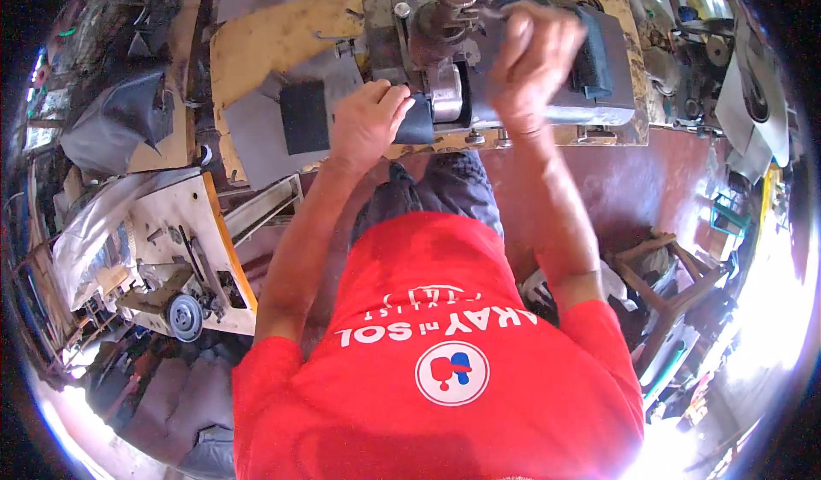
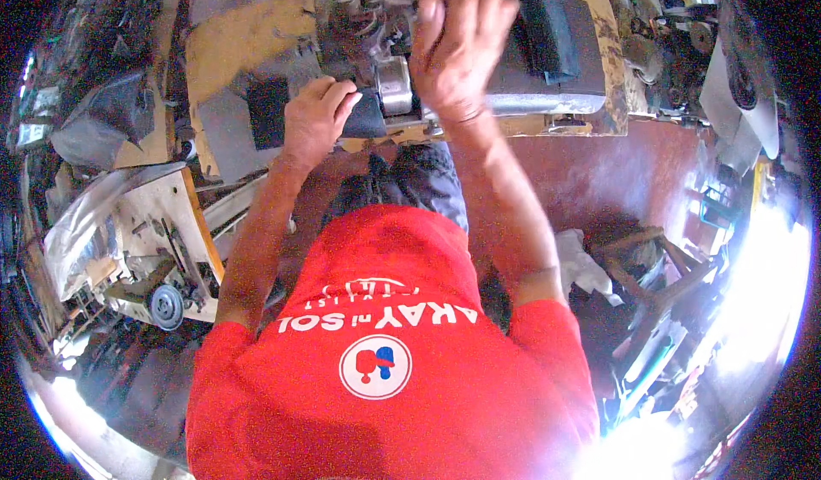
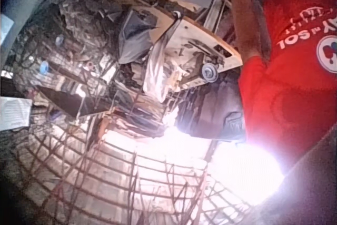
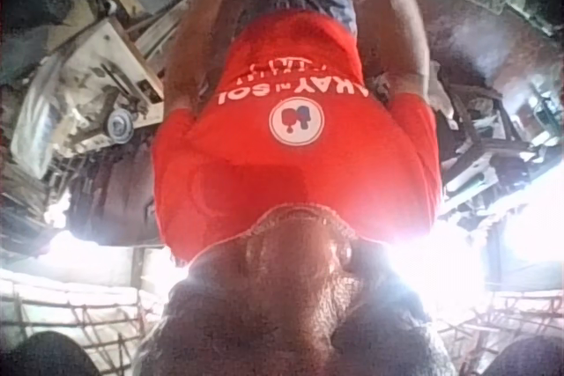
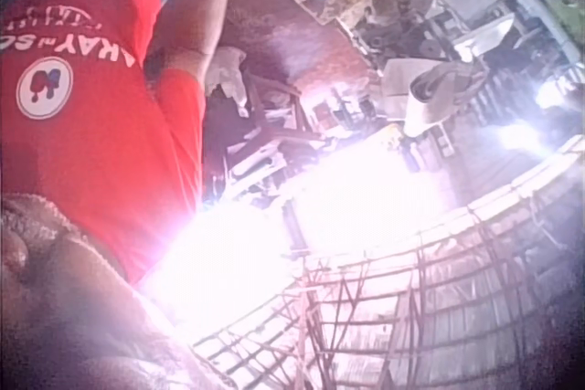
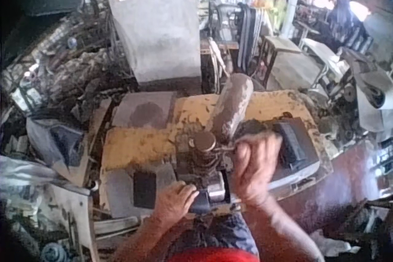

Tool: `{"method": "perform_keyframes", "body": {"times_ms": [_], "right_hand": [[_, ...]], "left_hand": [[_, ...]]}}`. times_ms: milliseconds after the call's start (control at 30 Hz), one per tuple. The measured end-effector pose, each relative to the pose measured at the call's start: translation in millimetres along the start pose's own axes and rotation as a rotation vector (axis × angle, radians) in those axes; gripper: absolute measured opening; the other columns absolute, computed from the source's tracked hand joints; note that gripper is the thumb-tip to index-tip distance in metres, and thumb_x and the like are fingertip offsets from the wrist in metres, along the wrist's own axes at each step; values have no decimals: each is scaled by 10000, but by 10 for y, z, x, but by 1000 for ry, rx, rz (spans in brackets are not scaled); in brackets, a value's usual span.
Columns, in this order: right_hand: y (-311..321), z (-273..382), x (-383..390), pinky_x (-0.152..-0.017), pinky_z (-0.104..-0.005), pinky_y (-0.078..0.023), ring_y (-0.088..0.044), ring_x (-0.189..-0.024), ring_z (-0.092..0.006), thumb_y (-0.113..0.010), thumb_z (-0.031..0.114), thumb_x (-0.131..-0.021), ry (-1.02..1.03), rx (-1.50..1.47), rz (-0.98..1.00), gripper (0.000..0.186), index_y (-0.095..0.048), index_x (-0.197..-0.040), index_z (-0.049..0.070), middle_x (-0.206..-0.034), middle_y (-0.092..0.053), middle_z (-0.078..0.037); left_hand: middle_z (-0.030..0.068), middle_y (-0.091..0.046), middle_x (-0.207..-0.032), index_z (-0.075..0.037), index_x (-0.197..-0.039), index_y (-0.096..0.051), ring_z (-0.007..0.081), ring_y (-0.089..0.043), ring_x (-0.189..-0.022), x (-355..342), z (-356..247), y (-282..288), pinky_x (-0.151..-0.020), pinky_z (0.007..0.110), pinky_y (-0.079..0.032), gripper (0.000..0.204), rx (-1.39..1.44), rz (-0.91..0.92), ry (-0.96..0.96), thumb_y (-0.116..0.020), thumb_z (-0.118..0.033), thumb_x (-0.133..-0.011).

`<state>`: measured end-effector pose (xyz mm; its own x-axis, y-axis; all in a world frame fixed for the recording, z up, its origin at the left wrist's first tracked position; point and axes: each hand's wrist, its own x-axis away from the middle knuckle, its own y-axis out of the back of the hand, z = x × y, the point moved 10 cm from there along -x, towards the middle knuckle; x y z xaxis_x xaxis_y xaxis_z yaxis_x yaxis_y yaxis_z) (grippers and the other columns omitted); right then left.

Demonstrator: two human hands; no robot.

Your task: Using a bell knife skiving machine to thin the edges of leather pieces.

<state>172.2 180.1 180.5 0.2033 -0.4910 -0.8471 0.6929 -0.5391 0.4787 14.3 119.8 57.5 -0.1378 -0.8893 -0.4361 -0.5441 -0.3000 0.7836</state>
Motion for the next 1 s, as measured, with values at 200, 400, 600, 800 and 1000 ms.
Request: {"method": "perform_keyframes", "body": {"times_ms": [200,400,600,800,1000], "right_hand": [[-81,-27,514,-830,-427,-477,-527,-978,-368,-647,77,-903,-354,-240,114,532,-411,-1371,-17,-1146,-516,-226],[-276,142,2162,-867,-392,-506,-647,-949,-286,-652,149,-935,-805,-538,651,364,-506,-1236,6,-1062,-629,-193],[-604,302,2137,-853,-401,-521,-670,-995,-321,-673,180,-927,-849,-876,765,368,-539,-1231,25,-1092,-661,-190],[-835,230,2404,-824,-347,-529,-674,-952,-218,-656,132,-933,-1126,-1016,677,249,-602,-1157,36,-1030,-686,-138],[-739,215,2181,-770,-343,-543,-691,-887,-210,-660,72,-915,-985,-869,709,232,-615,-1140,36,-1017,-690,-147]], "left_hand": [[63,-602,-990,-110,-1019,-680,291,-591,-923,200,-52,-26,-775,439,-493,254,-176,-103,-122,-769,-188,-795],[125,-532,-1141,-48,-1229,-625,329,-517,-1084,356,-196,-58,-956,491,-432,426,-267,-69,-154,-706,-191,-835],[110,-511,-1174,-65,-1299,-596,322,-498,-1070,410,-114,-145,-932,481,-416,489,-231,-29,-112,-707,-182,-837],[99,-505,-1177,-94,-1350,-565,312,-489,-1048,408,-105,-168,-911,464,-398,537,-223,-43,-124,-708,-180,-840],[93,-505,-1182,-113,-1367,-552,306,-483,-1061,429,-61,-201,-902,477,-389,558,-210,-36,-124,-710,-179,-837]]}}
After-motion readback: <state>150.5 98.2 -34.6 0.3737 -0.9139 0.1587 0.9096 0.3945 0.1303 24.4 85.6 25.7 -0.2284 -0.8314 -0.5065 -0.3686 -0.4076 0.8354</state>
